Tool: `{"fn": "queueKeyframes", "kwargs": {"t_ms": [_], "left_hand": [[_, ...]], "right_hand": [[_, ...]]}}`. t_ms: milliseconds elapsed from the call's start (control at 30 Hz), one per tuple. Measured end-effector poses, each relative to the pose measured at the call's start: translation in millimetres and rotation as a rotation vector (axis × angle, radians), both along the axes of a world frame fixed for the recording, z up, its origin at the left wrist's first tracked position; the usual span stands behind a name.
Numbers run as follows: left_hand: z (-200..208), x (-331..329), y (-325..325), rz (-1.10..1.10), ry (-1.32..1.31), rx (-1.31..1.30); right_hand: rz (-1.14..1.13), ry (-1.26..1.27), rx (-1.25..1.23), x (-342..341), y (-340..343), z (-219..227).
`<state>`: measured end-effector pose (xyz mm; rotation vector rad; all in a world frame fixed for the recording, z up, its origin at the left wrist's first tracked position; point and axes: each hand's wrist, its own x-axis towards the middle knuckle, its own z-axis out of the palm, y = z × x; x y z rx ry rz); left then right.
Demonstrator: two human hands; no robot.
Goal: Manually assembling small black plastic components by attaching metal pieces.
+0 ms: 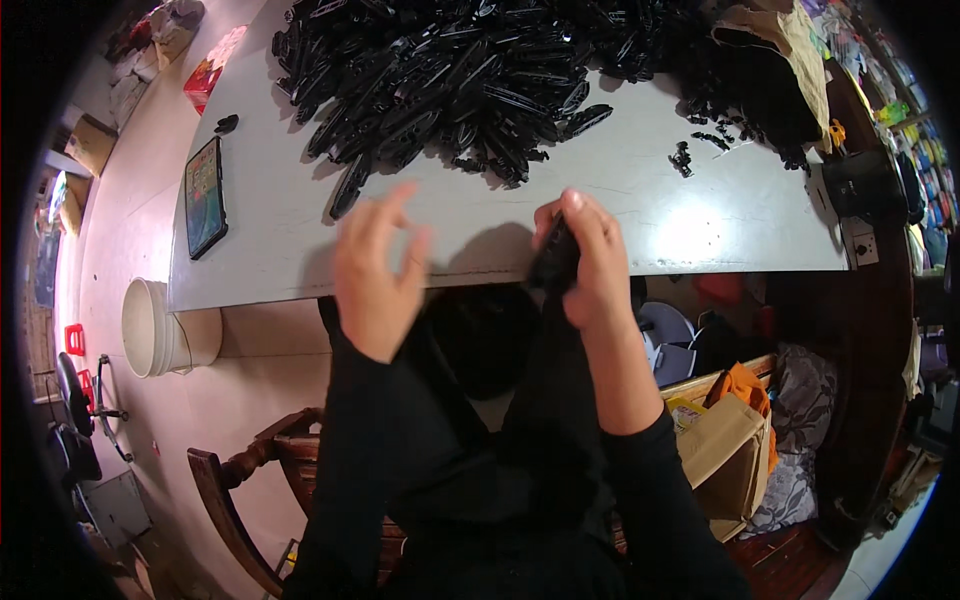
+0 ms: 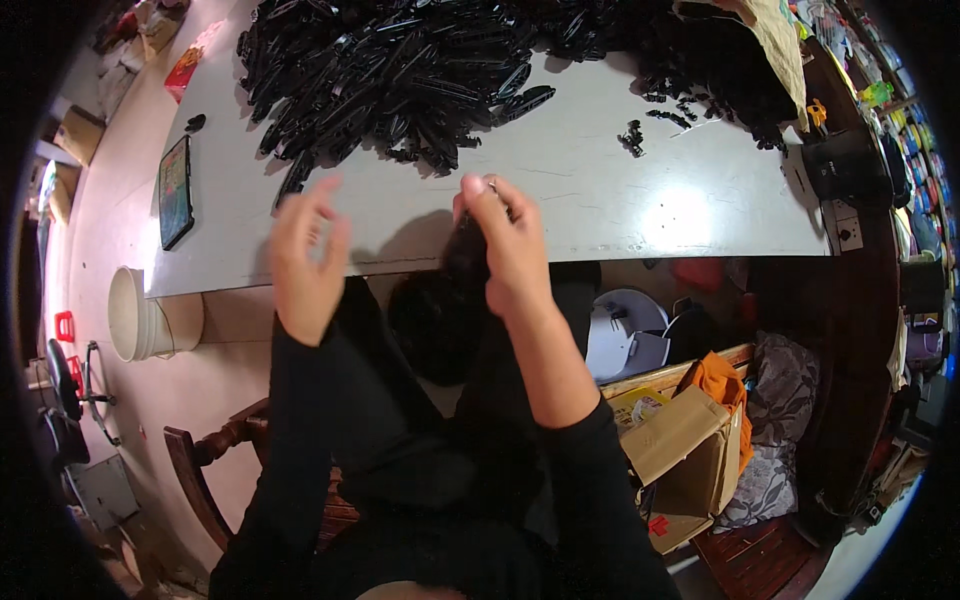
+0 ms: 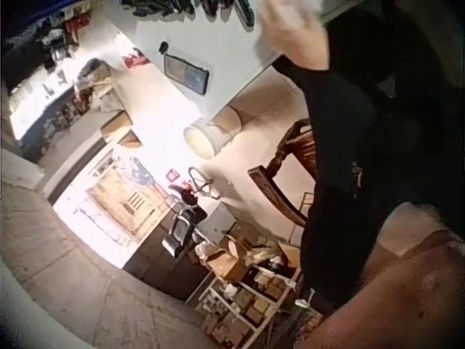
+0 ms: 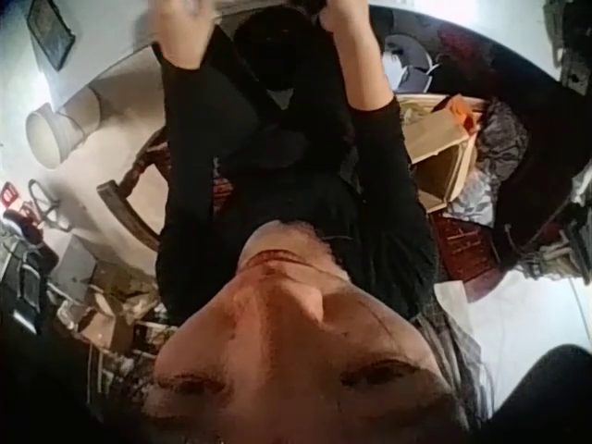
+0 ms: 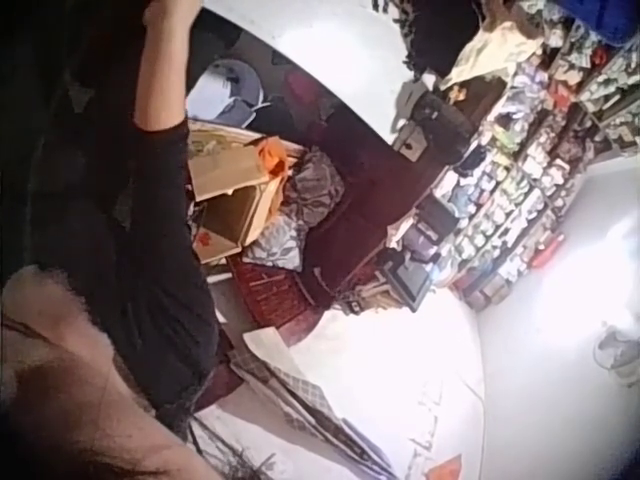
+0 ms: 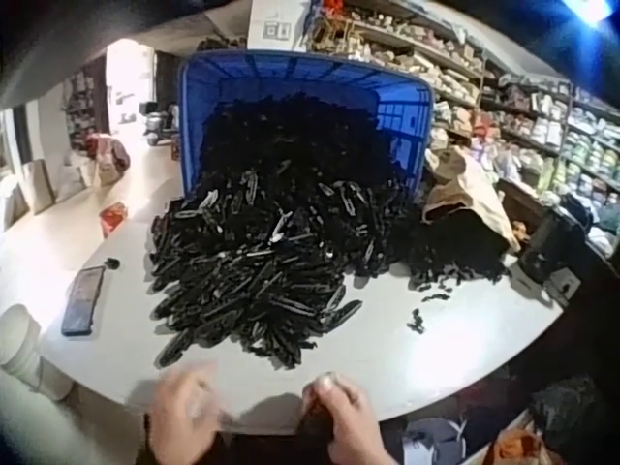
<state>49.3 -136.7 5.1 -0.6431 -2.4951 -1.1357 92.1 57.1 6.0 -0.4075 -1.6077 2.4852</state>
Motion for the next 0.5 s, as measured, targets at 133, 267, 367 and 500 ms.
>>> {"fn": "queueKeyframes", "kwargs": {"t_ms": [133,267,367,500], "left_hand": [[-11,-37,-23,0.341,0.237,-0.205],[-21,-51,-28,0.404,0.175,-0.355],[-23,-47,-30,0.383,0.129,-0.37],[-17,-28,-36,0.264,-0.122,0.04]], "right_hand": [[0.079,0.059,0.302,-34,-5,4],[0.026,0.071,1.305,-62,-25,3],[0.031,0.127,1.652,-73,-36,-2],[0.099,0.103,1.734,-68,-39,-6]]}}
